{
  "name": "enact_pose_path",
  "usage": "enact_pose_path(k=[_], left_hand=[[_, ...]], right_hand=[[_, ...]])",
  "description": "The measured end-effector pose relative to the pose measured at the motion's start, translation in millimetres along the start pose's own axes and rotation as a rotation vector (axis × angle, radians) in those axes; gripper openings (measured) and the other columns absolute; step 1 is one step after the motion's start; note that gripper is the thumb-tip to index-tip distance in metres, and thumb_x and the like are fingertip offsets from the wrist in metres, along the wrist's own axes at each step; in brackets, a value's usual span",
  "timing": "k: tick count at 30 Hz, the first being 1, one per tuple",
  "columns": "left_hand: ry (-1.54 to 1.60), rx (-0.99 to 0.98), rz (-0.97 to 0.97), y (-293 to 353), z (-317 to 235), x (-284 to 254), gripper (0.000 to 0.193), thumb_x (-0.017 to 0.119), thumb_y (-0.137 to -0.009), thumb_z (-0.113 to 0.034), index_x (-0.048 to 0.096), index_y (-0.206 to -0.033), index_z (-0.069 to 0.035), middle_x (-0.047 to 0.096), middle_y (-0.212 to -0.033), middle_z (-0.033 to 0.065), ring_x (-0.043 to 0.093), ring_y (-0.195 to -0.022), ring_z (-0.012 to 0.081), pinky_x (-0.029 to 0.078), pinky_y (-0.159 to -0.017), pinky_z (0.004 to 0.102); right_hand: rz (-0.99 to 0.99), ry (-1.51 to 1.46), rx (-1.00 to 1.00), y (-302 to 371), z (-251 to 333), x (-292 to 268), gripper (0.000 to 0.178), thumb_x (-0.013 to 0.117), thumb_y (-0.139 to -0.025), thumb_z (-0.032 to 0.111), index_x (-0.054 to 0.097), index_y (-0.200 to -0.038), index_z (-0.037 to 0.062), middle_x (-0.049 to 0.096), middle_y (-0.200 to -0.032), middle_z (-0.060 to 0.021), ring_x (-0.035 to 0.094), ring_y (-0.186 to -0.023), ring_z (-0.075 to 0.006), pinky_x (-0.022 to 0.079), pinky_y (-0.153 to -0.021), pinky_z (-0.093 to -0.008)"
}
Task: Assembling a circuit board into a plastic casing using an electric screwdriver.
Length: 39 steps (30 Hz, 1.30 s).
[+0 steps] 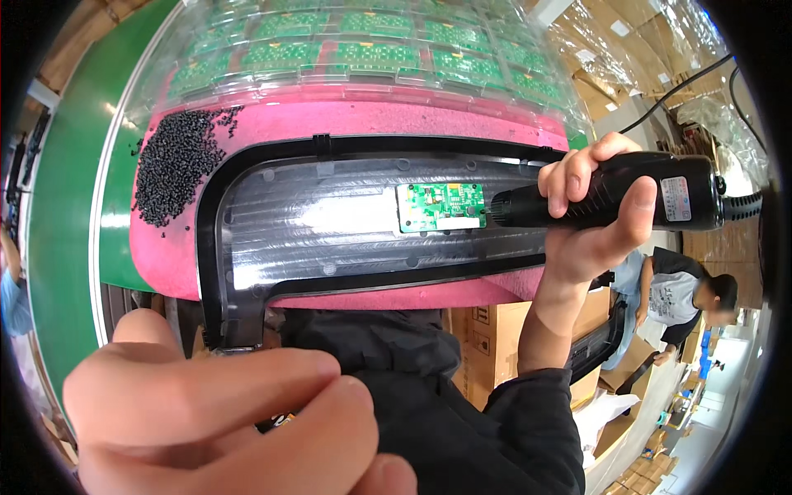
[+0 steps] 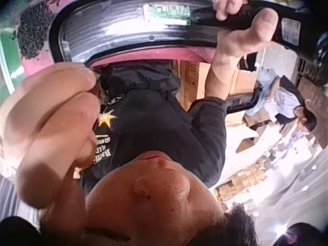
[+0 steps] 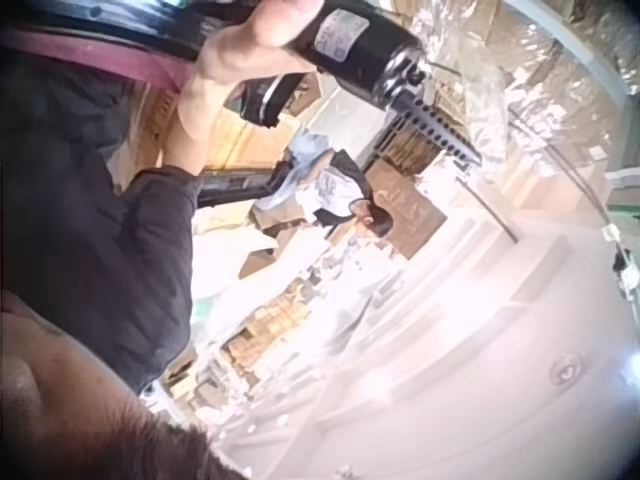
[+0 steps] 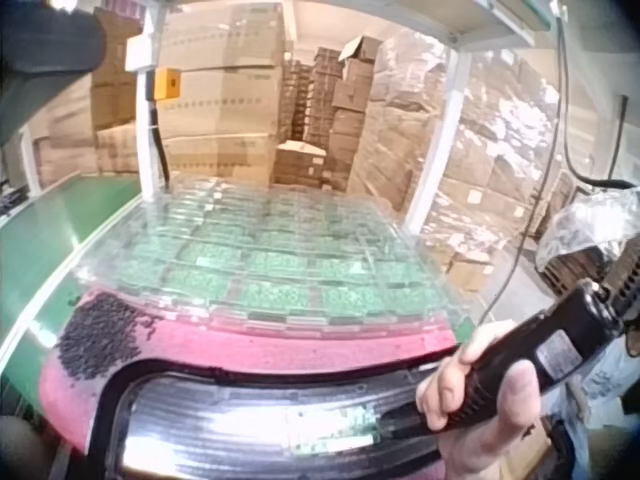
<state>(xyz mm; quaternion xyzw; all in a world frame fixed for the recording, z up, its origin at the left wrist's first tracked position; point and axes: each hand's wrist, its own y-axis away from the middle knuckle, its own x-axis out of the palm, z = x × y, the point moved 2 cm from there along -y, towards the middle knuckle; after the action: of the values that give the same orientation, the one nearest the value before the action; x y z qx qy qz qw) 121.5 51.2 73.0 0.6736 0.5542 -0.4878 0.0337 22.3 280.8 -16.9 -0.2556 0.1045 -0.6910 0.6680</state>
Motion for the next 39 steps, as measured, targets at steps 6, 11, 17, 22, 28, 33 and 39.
enact_pose_path(k=[6,11,17,22,28,33,39], left_hand=[[0.035,0.001,-0.013,7.7,8.2,1.6,0.017,0.053,-0.088,-0.025,0.055,-0.085,-0.009,0.061,-0.079,0.0115,0.056,-0.071,0.024,0.046,-0.058,0.032],[0.089,0.015,-0.1,27.3,20.9,-0.8,0.018,0.052,-0.088,-0.026,0.055,-0.085,-0.009,0.061,-0.077,0.0109,0.056,-0.07,0.0236,0.046,-0.057,0.0318],[0.071,0.052,-0.228,49.7,22.4,-4.0,0.02,0.052,-0.089,-0.028,0.056,-0.084,-0.009,0.061,-0.075,0.0102,0.056,-0.069,0.0232,0.045,-0.057,0.0316],[0.075,0.103,-0.335,56.2,26.4,-6.8,0.021,0.052,-0.089,-0.029,0.056,-0.084,-0.009,0.061,-0.073,0.0096,0.056,-0.069,0.0228,0.045,-0.056,0.0315],[0.066,0.149,-0.461,61.7,21.8,-7.4,0.023,0.051,-0.089,-0.03,0.056,-0.083,-0.009,0.061,-0.072,0.0091,0.056,-0.068,0.0225,0.045,-0.056,0.0313],[-0.129,0.015,-0.138,47.8,8.1,-25.9,0.01,0.056,-0.088,-0.016,0.053,-0.093,-0.008,0.061,-0.075,0.01,0.055,-0.06,0.0226,0.045,-0.056,0.032],[-0.046,0.066,-0.261,78.6,22.7,-23.9,0.008,0.057,-0.084,-0.013,0.054,-0.089,-0.007,0.061,-0.073,0.0104,0.055,-0.058,0.0221,0.045,-0.056,0.0313]], right_hand=[[0.073,-0.041,0.033,1.2,-1.7,7.4,0.053,0.056,-0.086,0.054,0.048,-0.097,0.003,0.045,-0.063,-0.0035,0.039,-0.046,-0.012,0.036,-0.053,-0.0279],[0.084,0.018,0.057,-0.9,-0.7,4.3,0.052,0.055,-0.086,0.054,0.048,-0.097,0.003,0.045,-0.062,-0.0029,0.039,-0.046,-0.0116,0.036,-0.052,-0.0279],[0.093,0.004,0.042,-0.7,-3.5,7.2,0.051,0.054,-0.088,0.053,0.049,-0.098,0.0032,0.045,-0.061,-0.0025,0.039,-0.046,-0.0109,0.036,-0.052,-0.0282],[0.081,-0.028,0.05,-2.1,-3.3,6.1,0.049,0.054,-0.088,0.052,0.048,-0.097,0.004,0.044,-0.062,-0.0021,0.038,-0.045,-0.0106,0.035,-0.051,-0.0275],[0.099,0.012,0.046,-0.2,-3.0,9.9,0.046,0.054,-0.088,0.049,0.047,-0.097,0.0049,0.043,-0.061,-0.0018,0.037,-0.045,-0.0103,0.034,-0.049,-0.0271],[0.15,-0.02,0.061,-6.0,-8.6,11.0,0.043,0.055,-0.09,0.048,0.048,-0.098,0.0059,0.043,-0.06,-0.0014,0.037,-0.045,-0.0097,0.033,-0.049,-0.0263],[0.142,0.05,0.044,-3.3,-2.3,6.4,0.045,0.055,-0.089,0.05,0.047,-0.099,0.0061,0.044,-0.062,-0.0017,0.038,-0.045,-0.0095,0.034,-0.049,-0.0259]])
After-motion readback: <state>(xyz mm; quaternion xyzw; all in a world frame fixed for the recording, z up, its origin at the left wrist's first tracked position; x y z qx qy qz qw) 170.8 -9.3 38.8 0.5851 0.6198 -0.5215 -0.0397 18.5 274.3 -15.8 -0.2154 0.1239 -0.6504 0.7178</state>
